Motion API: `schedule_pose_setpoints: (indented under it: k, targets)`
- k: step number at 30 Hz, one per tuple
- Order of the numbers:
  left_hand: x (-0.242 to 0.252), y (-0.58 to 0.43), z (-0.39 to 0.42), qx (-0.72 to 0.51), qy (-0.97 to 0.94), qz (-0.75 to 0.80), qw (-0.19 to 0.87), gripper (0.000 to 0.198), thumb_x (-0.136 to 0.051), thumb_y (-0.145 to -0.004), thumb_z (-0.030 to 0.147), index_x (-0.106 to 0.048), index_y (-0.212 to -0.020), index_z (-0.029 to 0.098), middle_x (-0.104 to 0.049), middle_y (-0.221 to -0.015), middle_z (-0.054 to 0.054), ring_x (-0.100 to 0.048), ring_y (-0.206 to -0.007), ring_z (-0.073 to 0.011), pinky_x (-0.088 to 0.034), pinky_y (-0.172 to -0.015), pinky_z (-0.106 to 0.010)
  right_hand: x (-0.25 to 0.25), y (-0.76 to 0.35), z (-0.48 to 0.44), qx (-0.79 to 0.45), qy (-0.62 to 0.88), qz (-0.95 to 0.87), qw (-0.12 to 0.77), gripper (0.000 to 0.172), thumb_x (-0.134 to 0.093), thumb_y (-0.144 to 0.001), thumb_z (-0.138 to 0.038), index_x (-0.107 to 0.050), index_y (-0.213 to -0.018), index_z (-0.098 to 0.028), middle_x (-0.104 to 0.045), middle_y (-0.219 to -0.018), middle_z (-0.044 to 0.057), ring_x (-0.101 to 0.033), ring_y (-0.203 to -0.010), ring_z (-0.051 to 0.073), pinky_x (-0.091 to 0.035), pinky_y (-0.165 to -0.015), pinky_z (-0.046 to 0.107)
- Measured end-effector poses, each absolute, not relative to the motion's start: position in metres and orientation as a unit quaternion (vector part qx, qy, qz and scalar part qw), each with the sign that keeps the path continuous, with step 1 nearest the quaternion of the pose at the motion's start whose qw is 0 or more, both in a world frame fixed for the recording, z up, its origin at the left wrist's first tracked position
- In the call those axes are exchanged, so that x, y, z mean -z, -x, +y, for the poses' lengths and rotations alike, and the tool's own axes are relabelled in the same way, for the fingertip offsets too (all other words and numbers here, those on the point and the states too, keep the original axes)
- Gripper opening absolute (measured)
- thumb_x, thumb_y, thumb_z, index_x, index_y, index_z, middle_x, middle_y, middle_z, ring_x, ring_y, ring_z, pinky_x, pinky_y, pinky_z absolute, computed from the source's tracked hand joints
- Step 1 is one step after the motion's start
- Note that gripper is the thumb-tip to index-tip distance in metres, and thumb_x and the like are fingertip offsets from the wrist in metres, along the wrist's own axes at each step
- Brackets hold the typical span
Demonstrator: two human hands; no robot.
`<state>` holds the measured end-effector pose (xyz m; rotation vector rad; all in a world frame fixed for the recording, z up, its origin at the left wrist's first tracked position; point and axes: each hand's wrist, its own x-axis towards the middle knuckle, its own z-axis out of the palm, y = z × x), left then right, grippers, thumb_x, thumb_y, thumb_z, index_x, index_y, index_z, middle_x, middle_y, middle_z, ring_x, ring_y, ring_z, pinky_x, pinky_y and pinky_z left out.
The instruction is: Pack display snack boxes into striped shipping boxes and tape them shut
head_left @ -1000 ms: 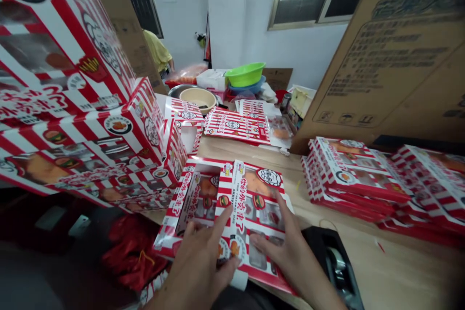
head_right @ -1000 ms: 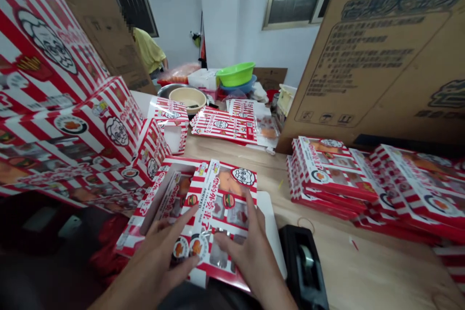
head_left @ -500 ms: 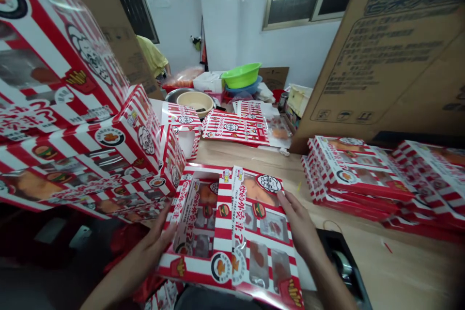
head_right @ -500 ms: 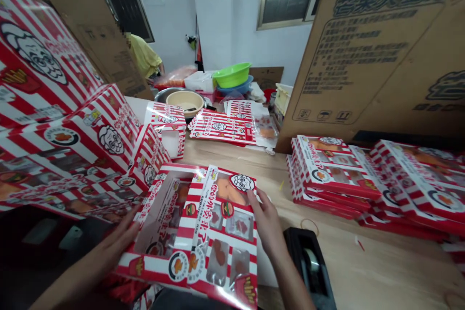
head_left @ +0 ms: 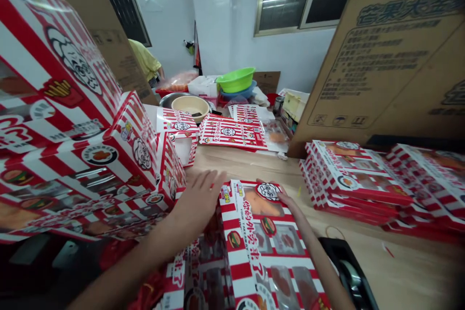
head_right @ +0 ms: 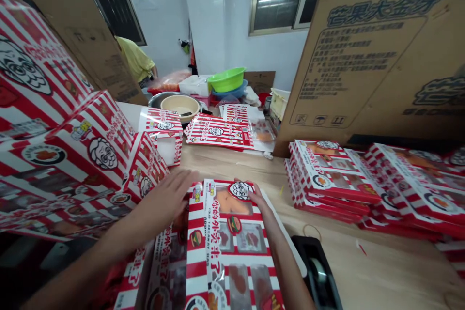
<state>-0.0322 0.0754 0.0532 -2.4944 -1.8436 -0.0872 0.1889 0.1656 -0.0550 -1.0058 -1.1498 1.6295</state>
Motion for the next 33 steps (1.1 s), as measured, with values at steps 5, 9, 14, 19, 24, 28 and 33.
schedule_pose_setpoints:
  k: [5, 9, 14, 19, 24, 28, 33]
  targets:
    - [-0.046, 0.024, 0.124, -0.045, 0.827, -0.553, -0.091, 0.039, -0.035, -0.085, 0.017, -0.042, -0.123, 0.014, -0.06, -0.11, -0.012, -0.059, -0.095, -0.0247, -0.045, -0.078, -0.034, 0.03, -0.199, 0.162, -0.695, 0.365, -0.496, 0.372, 0.025, -0.064, -0.065, -0.044, -0.058, -0.079, -0.024, -0.066, -0.09, 0.0, -0.062, -0.08, 0.02, -0.047, -0.075, 0.032]
    - [-0.04, 0.022, 0.118, -0.033, 0.838, -0.541, -0.062, 0.044, -0.038, -0.085, 0.022, -0.036, -0.128, 0.018, -0.058, -0.11, -0.012, -0.06, -0.086, -0.0258, -0.045, -0.069, -0.033, 0.01, -0.204, 0.171, -0.687, 0.353, -0.568, 0.285, 0.022, -0.068, -0.066, -0.033, -0.067, -0.081, -0.018, -0.066, -0.08, 0.0, -0.059, -0.072, 0.015, -0.044, -0.067, 0.026]
    - [-0.04, 0.019, 0.118, -0.036, 0.858, -0.51, -0.044, 0.027, -0.042, -0.085, 0.025, -0.049, -0.111, 0.019, -0.056, -0.103, -0.008, -0.058, -0.085, -0.0239, -0.044, -0.065, -0.03, 0.0, -0.197, 0.185, -0.661, 0.345, -0.628, 0.222, 0.017, -0.065, -0.068, -0.034, -0.065, -0.072, -0.017, -0.062, -0.063, -0.003, -0.052, -0.055, 0.01, -0.037, -0.053, 0.021]
    - [-0.047, 0.017, 0.119, -0.023, 0.87, -0.49, -0.051, 0.023, -0.044, -0.086, 0.024, -0.049, -0.108, 0.02, -0.055, -0.104, -0.005, -0.055, -0.09, -0.0208, -0.043, -0.07, -0.028, -0.004, -0.189, 0.19, -0.648, 0.318, -0.658, 0.215, 0.016, -0.065, -0.069, -0.032, -0.068, -0.074, -0.018, -0.063, -0.07, -0.003, -0.053, -0.063, 0.011, -0.038, -0.059, 0.022]
    - [-0.051, 0.015, 0.118, -0.023, 0.866, -0.499, -0.029, 0.019, -0.044, -0.086, 0.023, -0.05, -0.103, 0.016, -0.055, -0.105, -0.007, -0.056, -0.088, -0.0192, -0.043, -0.071, -0.027, -0.016, -0.181, 0.193, -0.676, 0.268, -0.66, 0.19, 0.018, -0.067, -0.068, -0.028, -0.07, -0.082, -0.017, -0.065, -0.079, 0.0, -0.056, -0.072, 0.011, -0.04, -0.068, 0.022]
    - [-0.047, 0.017, 0.117, -0.016, 0.861, -0.507, -0.045, 0.013, -0.045, -0.083, 0.02, -0.051, -0.094, 0.015, -0.058, -0.096, -0.006, -0.057, -0.086, -0.0197, -0.043, -0.071, -0.028, -0.012, -0.172, 0.193, -0.7, 0.295, -0.604, 0.24, 0.018, -0.075, -0.058, -0.026, -0.063, -0.065, -0.014, -0.059, -0.057, -0.004, -0.051, -0.052, 0.008, -0.038, -0.051, 0.019]
    - [-0.049, 0.022, 0.117, 0.017, 0.852, -0.506, -0.132, 0.029, -0.041, -0.078, 0.013, -0.044, -0.106, 0.018, -0.06, -0.098, -0.005, -0.057, -0.09, -0.0192, -0.043, -0.076, -0.029, -0.001, -0.162, 0.198, -0.693, 0.364, -0.464, 0.415, 0.027, -0.069, -0.061, -0.038, -0.052, -0.072, -0.02, -0.056, -0.065, -0.006, -0.057, -0.058, 0.01, -0.049, -0.068, 0.027]
